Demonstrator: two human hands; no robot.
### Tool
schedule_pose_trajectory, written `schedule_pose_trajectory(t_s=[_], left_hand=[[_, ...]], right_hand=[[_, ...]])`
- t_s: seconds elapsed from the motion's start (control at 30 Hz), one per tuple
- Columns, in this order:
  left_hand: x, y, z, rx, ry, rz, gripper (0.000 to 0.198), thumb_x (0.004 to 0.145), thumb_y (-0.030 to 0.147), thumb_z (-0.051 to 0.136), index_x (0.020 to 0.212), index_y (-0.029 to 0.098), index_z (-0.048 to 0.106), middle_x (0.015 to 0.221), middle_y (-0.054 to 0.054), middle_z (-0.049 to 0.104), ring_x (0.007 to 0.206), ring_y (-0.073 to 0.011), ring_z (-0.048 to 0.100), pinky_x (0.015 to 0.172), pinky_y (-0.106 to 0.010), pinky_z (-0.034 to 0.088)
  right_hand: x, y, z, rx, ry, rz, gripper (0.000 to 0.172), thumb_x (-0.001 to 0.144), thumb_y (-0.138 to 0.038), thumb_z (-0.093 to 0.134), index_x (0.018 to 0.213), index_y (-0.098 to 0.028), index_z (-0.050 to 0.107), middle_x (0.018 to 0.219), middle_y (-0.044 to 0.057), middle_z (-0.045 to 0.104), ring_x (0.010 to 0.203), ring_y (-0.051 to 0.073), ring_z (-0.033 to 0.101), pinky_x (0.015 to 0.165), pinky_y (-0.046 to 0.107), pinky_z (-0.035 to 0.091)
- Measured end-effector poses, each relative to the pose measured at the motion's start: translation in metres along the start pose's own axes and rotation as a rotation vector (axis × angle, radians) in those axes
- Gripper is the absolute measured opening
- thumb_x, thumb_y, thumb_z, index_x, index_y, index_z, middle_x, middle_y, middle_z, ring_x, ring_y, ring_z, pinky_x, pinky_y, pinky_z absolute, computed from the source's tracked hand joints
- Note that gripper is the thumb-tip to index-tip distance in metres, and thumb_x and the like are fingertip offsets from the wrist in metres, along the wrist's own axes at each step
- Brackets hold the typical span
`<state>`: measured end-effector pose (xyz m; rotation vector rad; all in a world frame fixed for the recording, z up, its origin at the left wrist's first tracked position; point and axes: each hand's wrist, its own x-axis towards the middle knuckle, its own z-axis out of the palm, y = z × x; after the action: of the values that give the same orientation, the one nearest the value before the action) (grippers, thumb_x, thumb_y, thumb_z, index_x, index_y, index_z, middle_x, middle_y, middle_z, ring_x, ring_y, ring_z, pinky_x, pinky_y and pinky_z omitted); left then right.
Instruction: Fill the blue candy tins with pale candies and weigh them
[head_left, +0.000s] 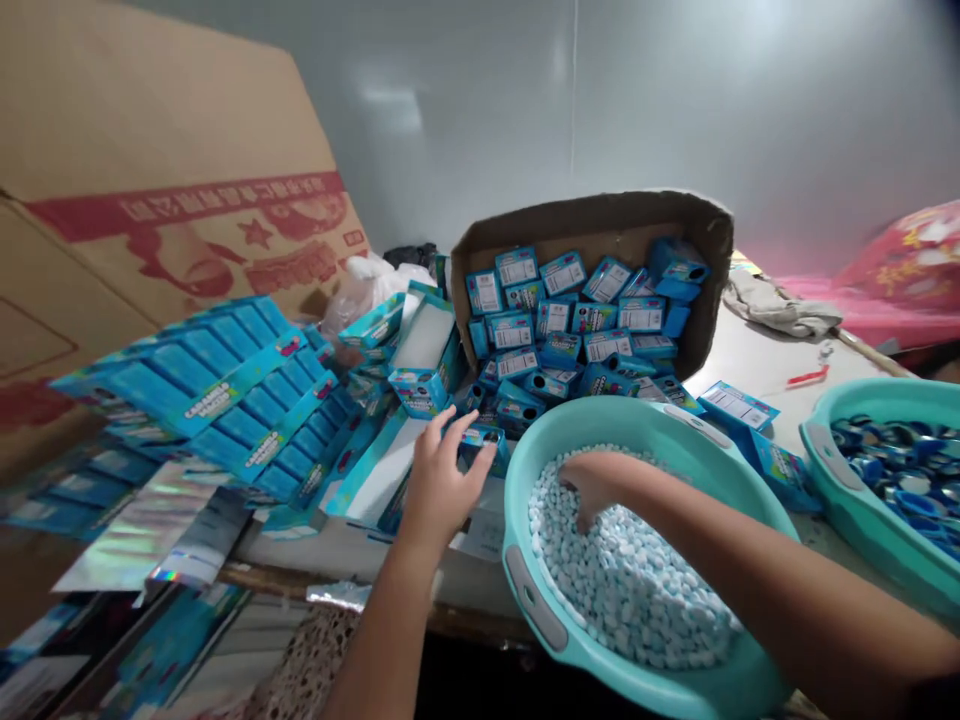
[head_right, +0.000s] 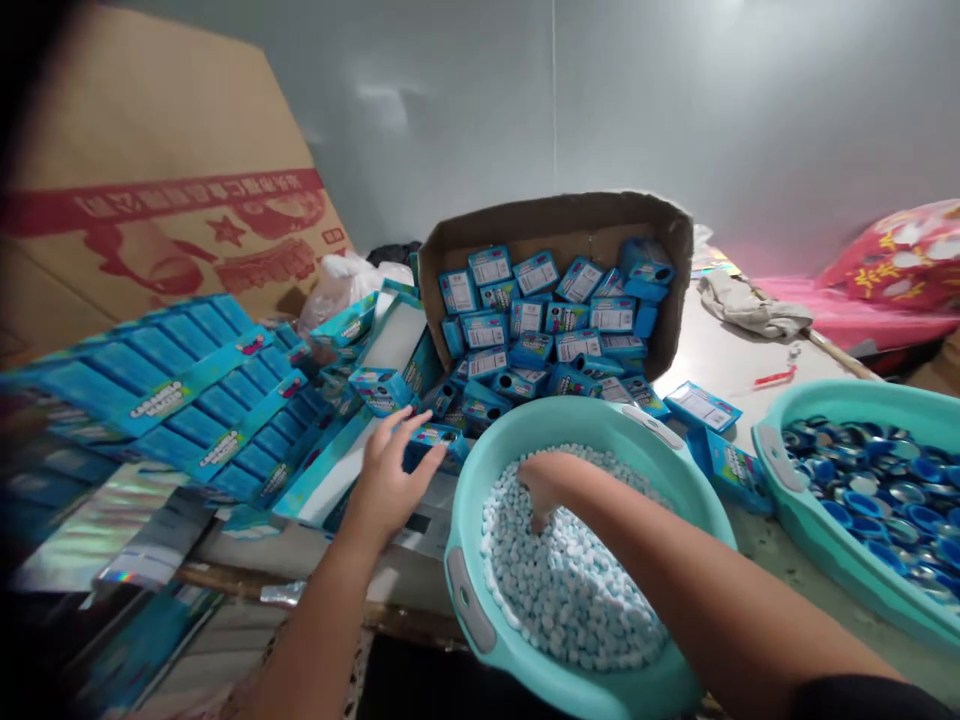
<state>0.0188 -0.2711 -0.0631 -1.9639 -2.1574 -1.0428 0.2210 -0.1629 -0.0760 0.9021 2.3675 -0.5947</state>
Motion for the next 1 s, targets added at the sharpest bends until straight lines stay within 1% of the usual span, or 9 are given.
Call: schedule_pose_trajectory(t_s=[0.07,0.13,0.27,0.37,0.5,0.57,0.67,0.83,1.0], left_hand=[[0.016,-0.003,0.012,-0.019,-0.205,-0.101,0.050,0.085,0.055,0.057,0.126,0.026,0.057,0.141,-0.013,0.042,0.130,-0.0334,0.045,0.106,-0.051,0.041],[0.021,-0.009,0.024,-0.058,-0.290,-0.148,0.051,0.083,0.056,0.058,0.123,0.025,0.057,0.139,-0.013,0.039,0.124,-0.0324,0.051,0.100,-0.048,0.046],[0.017,-0.007,0.030,-0.075,-0.184,-0.129,0.039,0.082,0.047,0.061,0.111,0.022,0.061,0.122,-0.010,0.044,0.108,-0.0267,0.059,0.096,-0.042,0.049],[0.019,0.010,0.002,-0.035,-0.088,-0.045,0.034,0.080,0.044,0.064,0.108,0.025,0.064,0.119,-0.008,0.048,0.101,-0.0248,0.061,0.092,-0.040,0.052],[0.036,0.026,-0.060,0.033,0.236,0.107,0.037,0.079,0.044,0.066,0.112,0.027,0.064,0.120,-0.006,0.052,0.114,-0.0262,0.056,0.104,-0.040,0.045],[0.049,0.023,-0.085,0.094,0.362,0.156,0.039,0.079,0.044,0.067,0.114,0.025,0.064,0.121,-0.007,0.052,0.117,-0.0267,0.055,0.108,-0.041,0.042],[0.070,0.002,-0.103,0.158,0.416,0.155,0.042,0.079,0.046,0.067,0.114,0.024,0.064,0.119,-0.008,0.053,0.117,-0.0270,0.055,0.108,-0.042,0.043],[0.086,-0.041,-0.091,0.138,0.323,0.074,0.044,0.074,0.050,0.069,0.108,0.023,0.068,0.112,-0.007,0.059,0.107,-0.0258,0.060,0.105,-0.042,0.045],[0.084,-0.061,-0.065,0.067,0.257,0.057,0.045,0.075,0.053,0.068,0.108,0.022,0.068,0.111,-0.005,0.062,0.106,-0.0234,0.062,0.101,-0.036,0.046]], right_hand=[[0.003,0.003,0.001,0.036,-0.017,0.007,0.073,0.047,-0.043,0.088,0.111,-0.012,0.070,0.101,0.011,0.070,0.087,0.031,0.065,0.073,0.033,0.048],[0.006,0.009,0.003,0.077,-0.029,0.008,0.073,0.045,-0.045,0.088,0.109,-0.014,0.070,0.099,0.009,0.070,0.086,0.030,0.065,0.072,0.032,0.048],[0.013,0.022,0.007,0.147,-0.036,0.019,0.079,0.039,-0.049,0.088,0.109,-0.019,0.066,0.099,0.007,0.068,0.090,0.032,0.064,0.070,0.032,0.047],[0.017,0.027,0.008,0.177,-0.065,0.025,0.082,0.035,-0.049,0.087,0.108,-0.021,0.065,0.097,0.006,0.067,0.089,0.032,0.065,0.068,0.032,0.048],[0.020,0.030,0.008,0.253,-0.102,0.030,0.084,0.034,-0.047,0.088,0.111,-0.023,0.061,0.090,0.003,0.066,0.079,0.029,0.067,0.064,0.031,0.050],[0.021,0.031,0.008,0.316,-0.137,0.031,0.085,0.033,-0.044,0.088,0.111,-0.024,0.059,0.087,0.001,0.065,0.073,0.027,0.067,0.060,0.030,0.050],[0.022,0.033,0.009,0.379,-0.147,0.039,0.082,0.032,-0.042,0.089,0.106,-0.023,0.058,0.082,0.000,0.063,0.068,0.026,0.067,0.055,0.029,0.050],[0.028,0.037,0.012,0.422,-0.155,0.032,0.076,0.029,-0.041,0.089,0.096,-0.024,0.058,0.078,-0.001,0.063,0.069,0.028,0.069,0.053,0.030,0.051],[0.031,0.041,0.013,0.428,-0.150,0.001,0.075,0.029,-0.043,0.088,0.095,-0.027,0.058,0.083,-0.002,0.065,0.072,0.030,0.071,0.051,0.029,0.052]])
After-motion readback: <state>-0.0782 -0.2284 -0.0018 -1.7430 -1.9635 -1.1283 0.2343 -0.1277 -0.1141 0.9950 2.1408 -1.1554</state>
